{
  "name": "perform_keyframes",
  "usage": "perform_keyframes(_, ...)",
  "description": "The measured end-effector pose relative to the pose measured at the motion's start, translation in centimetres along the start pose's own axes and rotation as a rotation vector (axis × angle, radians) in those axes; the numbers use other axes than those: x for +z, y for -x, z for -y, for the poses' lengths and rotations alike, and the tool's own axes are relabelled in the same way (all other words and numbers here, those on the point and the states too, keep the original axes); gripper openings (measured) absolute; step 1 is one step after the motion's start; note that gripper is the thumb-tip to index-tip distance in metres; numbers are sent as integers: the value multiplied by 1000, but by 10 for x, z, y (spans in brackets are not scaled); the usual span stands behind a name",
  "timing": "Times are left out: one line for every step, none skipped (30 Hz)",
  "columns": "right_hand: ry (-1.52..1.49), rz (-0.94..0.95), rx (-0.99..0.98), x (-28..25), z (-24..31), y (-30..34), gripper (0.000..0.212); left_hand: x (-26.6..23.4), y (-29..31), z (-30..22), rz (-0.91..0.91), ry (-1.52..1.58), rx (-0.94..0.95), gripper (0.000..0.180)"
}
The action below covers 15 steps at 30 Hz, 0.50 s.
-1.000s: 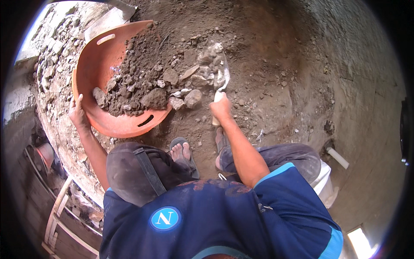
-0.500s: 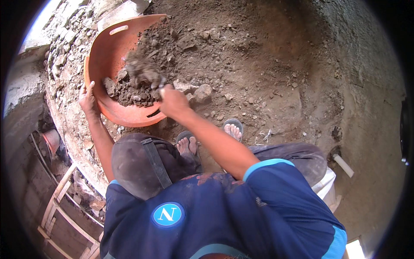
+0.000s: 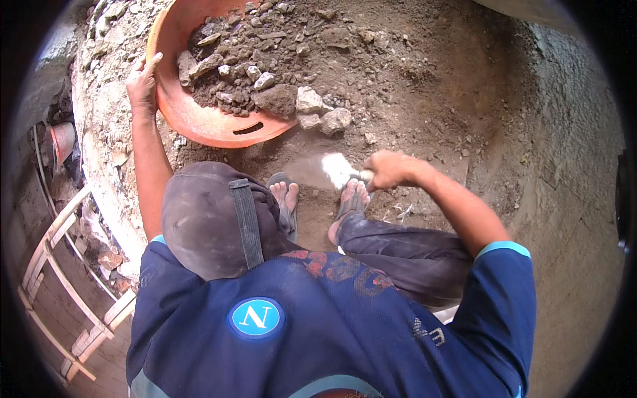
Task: The person scoops dirt and rubble into an orange basin using a trowel and then pours the material into a white sack.
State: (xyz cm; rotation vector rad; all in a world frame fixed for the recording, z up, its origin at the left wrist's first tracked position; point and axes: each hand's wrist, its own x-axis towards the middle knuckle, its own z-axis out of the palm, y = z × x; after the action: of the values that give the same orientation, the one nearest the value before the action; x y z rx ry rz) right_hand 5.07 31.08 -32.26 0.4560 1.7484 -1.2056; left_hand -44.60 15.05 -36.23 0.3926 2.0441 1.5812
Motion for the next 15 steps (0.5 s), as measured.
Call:
perform_keyframes(-1, 170, 183, -8, 13, -2, 30, -1, 0, 0, -19, -46, 15, 33)
perform_keyframes(-41, 147, 208, -9, 2, -12, 30, -3, -1, 0, -26, -59, 8, 34)
perform_keyframes(-87, 125, 238, -8, -19, -29, 31, -6, -3, 3, -26, -71, -5, 35)
perform_keyframes(-134, 102, 266, -13, -36, -42, 32, -8, -4, 5, -27, -85, -15, 36)
perform_keyframes(-137, 133, 277, -28, -41, -42, 31, -8, -5, 6, -26, -80, -12, 36)
perform_keyframes(-145, 162, 289, -46, -41, -38, 31, -6, -4, 5, -20, -77, -10, 36)
perform_keyframes(-72, 183, 294, -61, -44, -41, 31, -5, -4, 4, -14, -76, -7, 36)
perform_keyframes(3, 207, 301, -72, -44, -42, 31, -6, -3, 5, -11, -65, -14, 37)
perform_keyframes(74, 220, 329, -84, -31, -38, 27, -5, -3, 5, -6, -52, -20, 37)
perform_keyframes(154, 231, 357, -98, -14, -35, 25, -6, -1, 4, -10, -36, -24, 37)
perform_keyframes(155, 212, 337, -110, -8, -31, 27, -2, 1, 2, -13, -31, -8, 36)
perform_keyframes(169, 233, 352, -120, -3, -30, 27, 2, 5, -2, -17, -27, 8, 36)
perform_keyframes(194, 200, 356, -129, 10, -22, 26, 6, 6, -2, -16, -18, 24, 35)
perform_keyframes(219, 168, 361, -137, 23, -13, 26, 9, 4, 0, -1, -14, 14, 35)
perform_keyframes(217, 143, 361, -145, 28, -8, 25, 10, 1, -1, 16, -13, 7, 35)
